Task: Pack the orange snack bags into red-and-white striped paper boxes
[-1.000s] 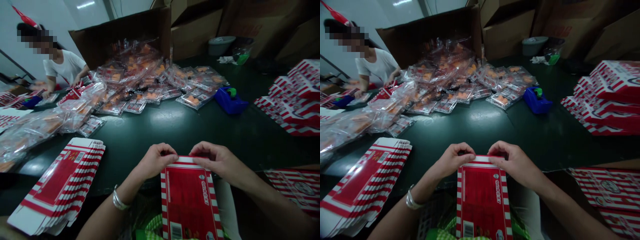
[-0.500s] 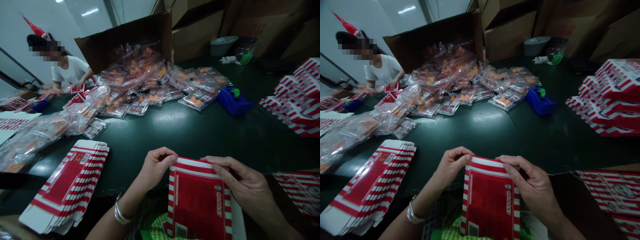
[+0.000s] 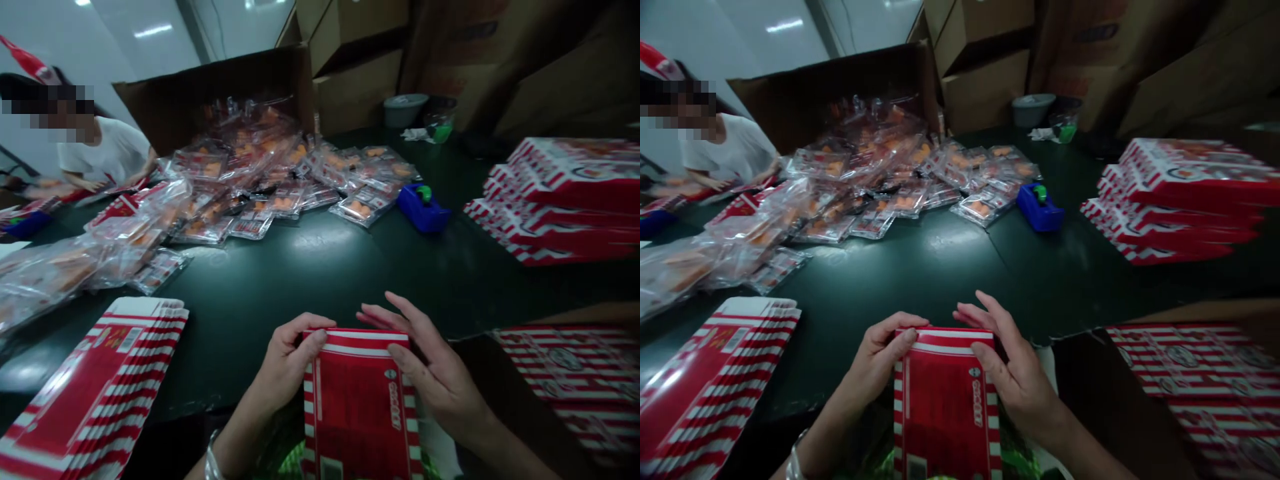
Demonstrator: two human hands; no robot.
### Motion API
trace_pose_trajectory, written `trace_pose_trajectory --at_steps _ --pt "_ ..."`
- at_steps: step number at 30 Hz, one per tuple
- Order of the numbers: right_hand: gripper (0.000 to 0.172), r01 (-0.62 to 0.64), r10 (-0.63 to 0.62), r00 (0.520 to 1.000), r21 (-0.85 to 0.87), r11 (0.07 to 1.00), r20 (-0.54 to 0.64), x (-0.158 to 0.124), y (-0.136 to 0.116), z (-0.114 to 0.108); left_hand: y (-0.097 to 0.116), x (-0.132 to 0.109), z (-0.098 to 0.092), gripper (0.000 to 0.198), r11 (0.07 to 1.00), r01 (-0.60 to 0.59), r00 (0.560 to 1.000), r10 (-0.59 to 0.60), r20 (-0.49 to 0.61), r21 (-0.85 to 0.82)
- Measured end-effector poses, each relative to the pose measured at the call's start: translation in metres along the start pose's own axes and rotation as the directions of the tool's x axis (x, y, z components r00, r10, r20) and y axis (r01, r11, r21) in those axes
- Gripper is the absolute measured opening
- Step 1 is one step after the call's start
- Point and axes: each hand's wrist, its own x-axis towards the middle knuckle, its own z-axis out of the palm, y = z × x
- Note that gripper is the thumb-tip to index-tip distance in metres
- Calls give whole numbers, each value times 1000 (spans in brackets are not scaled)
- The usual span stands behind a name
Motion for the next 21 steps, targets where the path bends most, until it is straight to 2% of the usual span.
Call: trace_pose_trajectory --at_steps 2,5,8,11,14,17,19,21 --pt "33 -10 11 1000 43 999 -1 1 -4 -2 -1 4 -2 22 999 28 999 -27 20 -34" --pt "18 41 -41 999 -59 997 -4 0 -8 -6 -2 7 -3 22 992 90 994 -84 70 -88" --pt "18 48 -48 999 -80 996 0 -1 -3 -9 -3 3 1 22 995 74 996 -70 62 -68" --pt "19 -70 73 995 49 996 -62 3 6 -7 -5 -3 7 24 1000 17 998 -17 -64 -3" --pt "22 -176 192 974 136 975 -116 8 15 0 -8 0 9 25 997 73 992 -73 -100 1" --pt "28 -258 274 960 198 946 -59 12 22 5 -13 12 10 30 986 167 985 -166 -56 13" --pt "32 -289 294 956 235 928 13 20 29 2 -19 21 12 36 980 194 975 -187 -118 48" --pt "33 -281 283 959 225 933 21 39 38 -14 -29 31 13 42 975 215 961 -200 -192 60"
